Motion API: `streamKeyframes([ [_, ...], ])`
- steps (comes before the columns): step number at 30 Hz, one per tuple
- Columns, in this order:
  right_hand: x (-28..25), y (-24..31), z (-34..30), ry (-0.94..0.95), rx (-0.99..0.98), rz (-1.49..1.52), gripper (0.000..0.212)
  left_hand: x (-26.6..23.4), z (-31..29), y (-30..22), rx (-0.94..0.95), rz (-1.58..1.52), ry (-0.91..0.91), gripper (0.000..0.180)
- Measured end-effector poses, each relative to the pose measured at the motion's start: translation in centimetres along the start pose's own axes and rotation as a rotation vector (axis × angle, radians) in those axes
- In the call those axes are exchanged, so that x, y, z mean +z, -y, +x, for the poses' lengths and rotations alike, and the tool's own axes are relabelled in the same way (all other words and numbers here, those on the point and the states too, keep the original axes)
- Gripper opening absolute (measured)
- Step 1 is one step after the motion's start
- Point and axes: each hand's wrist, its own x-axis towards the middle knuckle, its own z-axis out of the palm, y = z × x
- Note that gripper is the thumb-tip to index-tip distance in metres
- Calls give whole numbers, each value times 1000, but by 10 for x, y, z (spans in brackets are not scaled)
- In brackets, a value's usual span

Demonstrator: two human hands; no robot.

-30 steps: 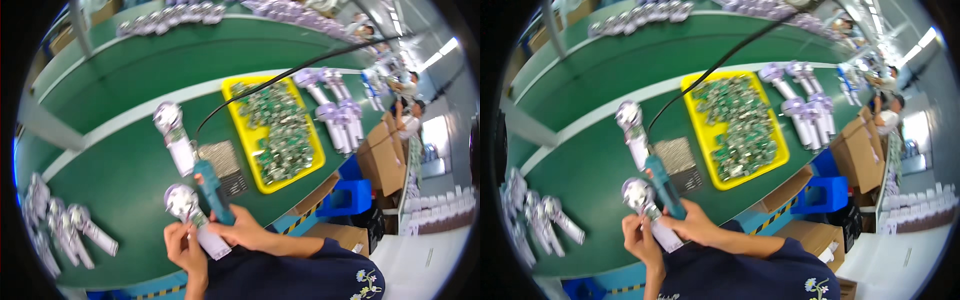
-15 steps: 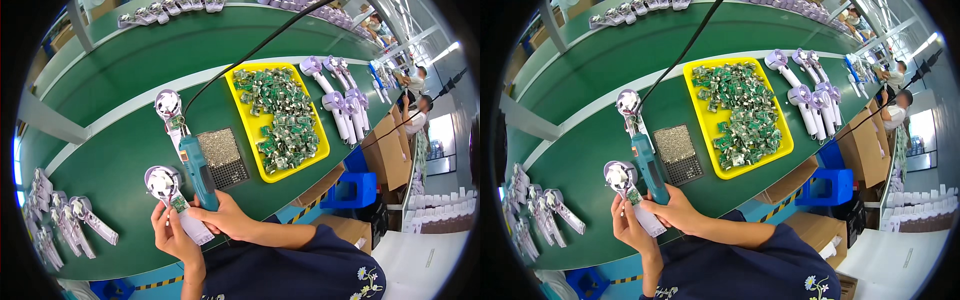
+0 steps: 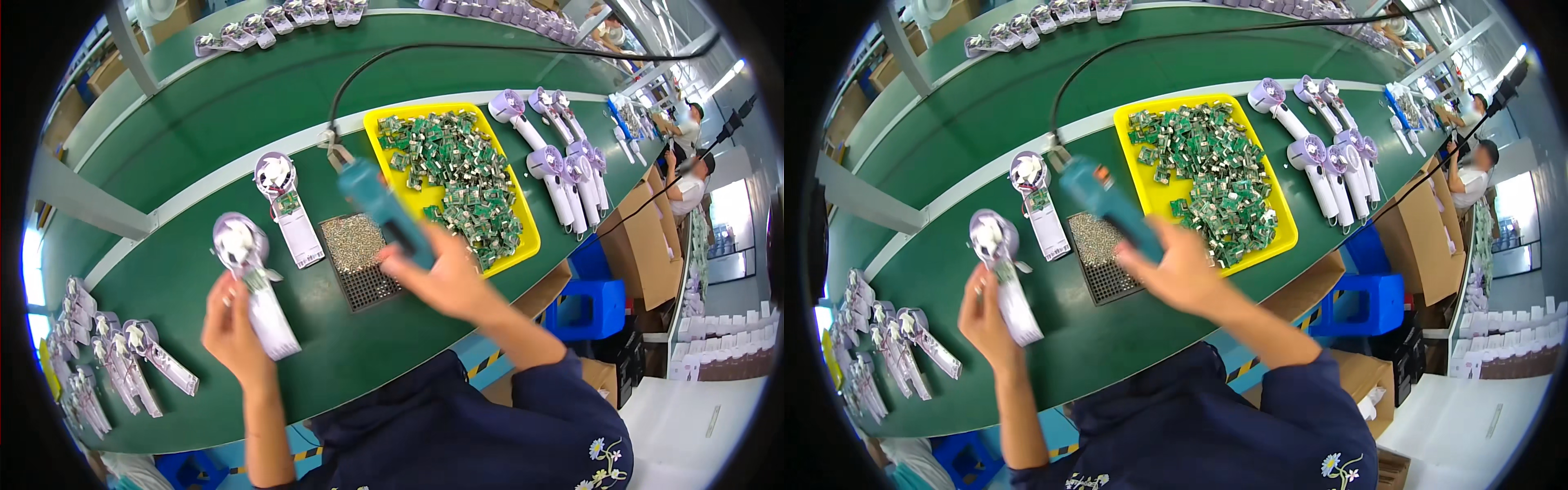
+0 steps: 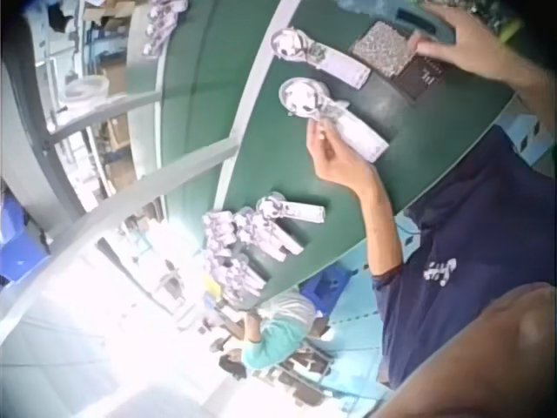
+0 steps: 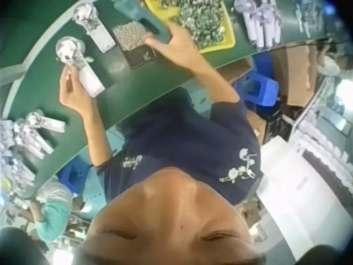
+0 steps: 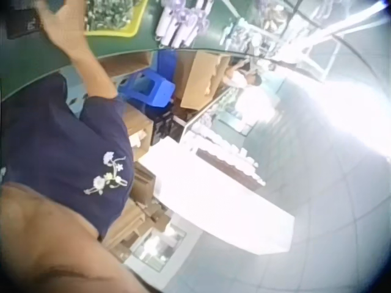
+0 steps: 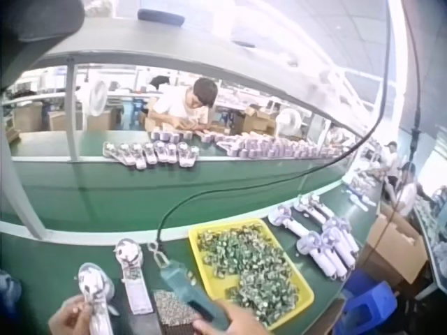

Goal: Assembling handheld fans by placing circuit boards into casings and securing them with an electric screwdriver.

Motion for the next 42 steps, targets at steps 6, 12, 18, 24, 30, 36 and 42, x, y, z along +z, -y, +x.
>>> streamKeyframes([
  [6, -80, -20, 44, 43, -29, -616, 28, 10, 86, 37, 61, -68, 74, 21],
  [12, -67, -41, 54, 125, -82, -743, 32, 24, 95, 63, 50, -51, 87, 23],
  [18, -69, -37, 51, 165, -70, -748, 29, 20, 79, 50, 22, -8, 189, 19],
  [24, -70, -17, 46, 60, -100, -686, 33, 22, 40, -13, 490, 566, 68, 46],
  [30, -21, 25, -3, 244, -115, 279, 32, 38, -45, -51, -408, -478, 646, 52],
  [36, 30, 19, -33, 252, -110, 310, 28, 18, -76, -11, -349, -509, 506, 45],
  [42, 40, 19, -42, 171, -18, 247, 33, 16, -76, -8, -269, -438, 532, 40],
])
